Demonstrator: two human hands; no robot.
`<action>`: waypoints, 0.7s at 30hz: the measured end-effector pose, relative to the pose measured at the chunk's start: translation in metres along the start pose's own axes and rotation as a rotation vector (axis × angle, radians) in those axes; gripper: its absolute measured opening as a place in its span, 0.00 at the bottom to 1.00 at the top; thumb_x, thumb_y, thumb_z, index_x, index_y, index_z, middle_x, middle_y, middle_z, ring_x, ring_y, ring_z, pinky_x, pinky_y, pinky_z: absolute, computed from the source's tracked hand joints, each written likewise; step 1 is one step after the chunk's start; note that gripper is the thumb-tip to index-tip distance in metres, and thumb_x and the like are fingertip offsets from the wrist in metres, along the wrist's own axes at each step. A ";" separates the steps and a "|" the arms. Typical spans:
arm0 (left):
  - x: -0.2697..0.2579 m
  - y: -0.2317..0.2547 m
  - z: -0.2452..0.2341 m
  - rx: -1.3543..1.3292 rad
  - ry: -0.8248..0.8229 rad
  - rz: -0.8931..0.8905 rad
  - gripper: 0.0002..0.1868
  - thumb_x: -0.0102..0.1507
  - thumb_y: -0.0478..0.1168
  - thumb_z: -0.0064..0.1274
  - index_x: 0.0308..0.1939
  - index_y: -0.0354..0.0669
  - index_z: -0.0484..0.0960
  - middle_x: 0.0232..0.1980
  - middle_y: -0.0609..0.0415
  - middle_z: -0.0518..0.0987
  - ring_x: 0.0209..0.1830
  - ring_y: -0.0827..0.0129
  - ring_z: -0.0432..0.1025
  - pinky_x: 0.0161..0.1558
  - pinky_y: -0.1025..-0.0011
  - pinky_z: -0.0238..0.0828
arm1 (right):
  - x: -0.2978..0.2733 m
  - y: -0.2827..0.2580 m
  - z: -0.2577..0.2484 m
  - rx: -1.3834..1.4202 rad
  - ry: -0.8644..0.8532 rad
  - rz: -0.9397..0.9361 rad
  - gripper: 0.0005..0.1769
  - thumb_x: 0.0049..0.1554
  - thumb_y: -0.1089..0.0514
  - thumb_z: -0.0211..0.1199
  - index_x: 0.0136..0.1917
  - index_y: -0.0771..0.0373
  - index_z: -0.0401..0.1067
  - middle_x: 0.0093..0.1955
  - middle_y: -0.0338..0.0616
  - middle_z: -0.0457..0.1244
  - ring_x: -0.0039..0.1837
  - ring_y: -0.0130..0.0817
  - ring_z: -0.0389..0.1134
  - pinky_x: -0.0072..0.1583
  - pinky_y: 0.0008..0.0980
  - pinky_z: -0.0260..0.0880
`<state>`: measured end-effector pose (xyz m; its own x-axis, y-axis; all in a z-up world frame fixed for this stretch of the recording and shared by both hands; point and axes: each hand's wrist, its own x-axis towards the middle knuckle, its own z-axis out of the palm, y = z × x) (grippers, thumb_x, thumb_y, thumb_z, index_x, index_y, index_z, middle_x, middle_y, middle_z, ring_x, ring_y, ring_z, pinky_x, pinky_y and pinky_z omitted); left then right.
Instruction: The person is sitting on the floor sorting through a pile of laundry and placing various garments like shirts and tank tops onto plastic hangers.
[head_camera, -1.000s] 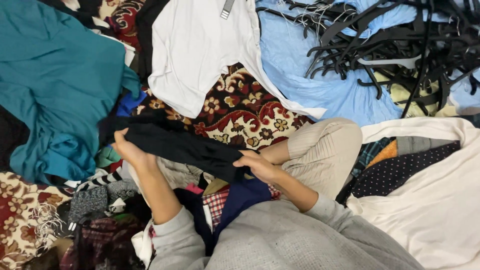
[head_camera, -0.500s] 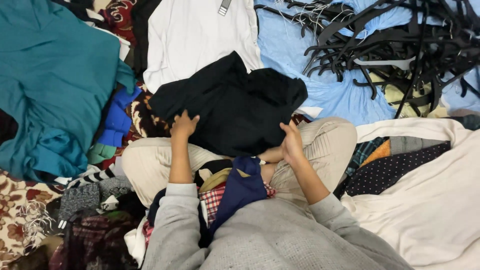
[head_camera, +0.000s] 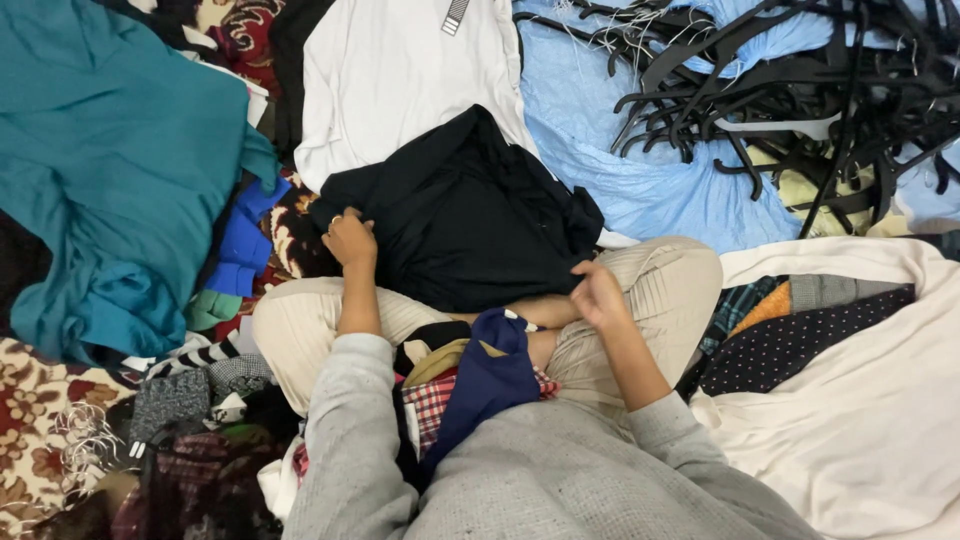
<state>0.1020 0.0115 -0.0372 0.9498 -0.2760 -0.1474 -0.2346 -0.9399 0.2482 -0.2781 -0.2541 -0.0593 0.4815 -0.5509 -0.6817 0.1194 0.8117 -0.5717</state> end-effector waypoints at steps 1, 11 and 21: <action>0.003 -0.003 0.000 -0.045 0.029 0.003 0.17 0.63 0.46 0.64 0.54 0.47 0.80 0.50 0.47 0.77 0.54 0.50 0.74 0.55 0.52 0.64 | -0.029 -0.025 0.036 0.060 -0.018 0.042 0.16 0.50 0.71 0.61 0.53 0.61 0.71 0.65 0.56 0.64 0.68 0.48 0.66 0.71 0.58 0.60; -0.009 -0.023 -0.142 -0.773 0.205 0.152 0.11 0.75 0.45 0.44 0.47 0.44 0.78 0.44 0.39 0.78 0.49 0.40 0.73 0.54 0.48 0.65 | -0.053 -0.132 0.050 -0.085 0.034 -0.052 0.17 0.55 0.52 0.72 0.56 0.56 0.78 0.56 0.49 0.70 0.59 0.41 0.74 0.62 0.43 0.74; 0.057 -0.110 -0.067 -1.738 0.118 -0.194 0.22 0.66 0.53 0.56 0.59 0.45 0.84 0.60 0.35 0.80 0.62 0.49 0.78 0.69 0.53 0.69 | -0.056 -0.154 0.046 0.091 -0.051 -0.246 0.12 0.61 0.52 0.68 0.58 0.50 0.79 0.58 0.47 0.72 0.60 0.44 0.75 0.65 0.43 0.78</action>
<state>0.1956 0.1126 -0.0085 0.9618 -0.1069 -0.2519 0.2735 0.3550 0.8940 -0.2839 -0.3390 0.0879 0.4715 -0.7251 -0.5018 0.3151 0.6700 -0.6721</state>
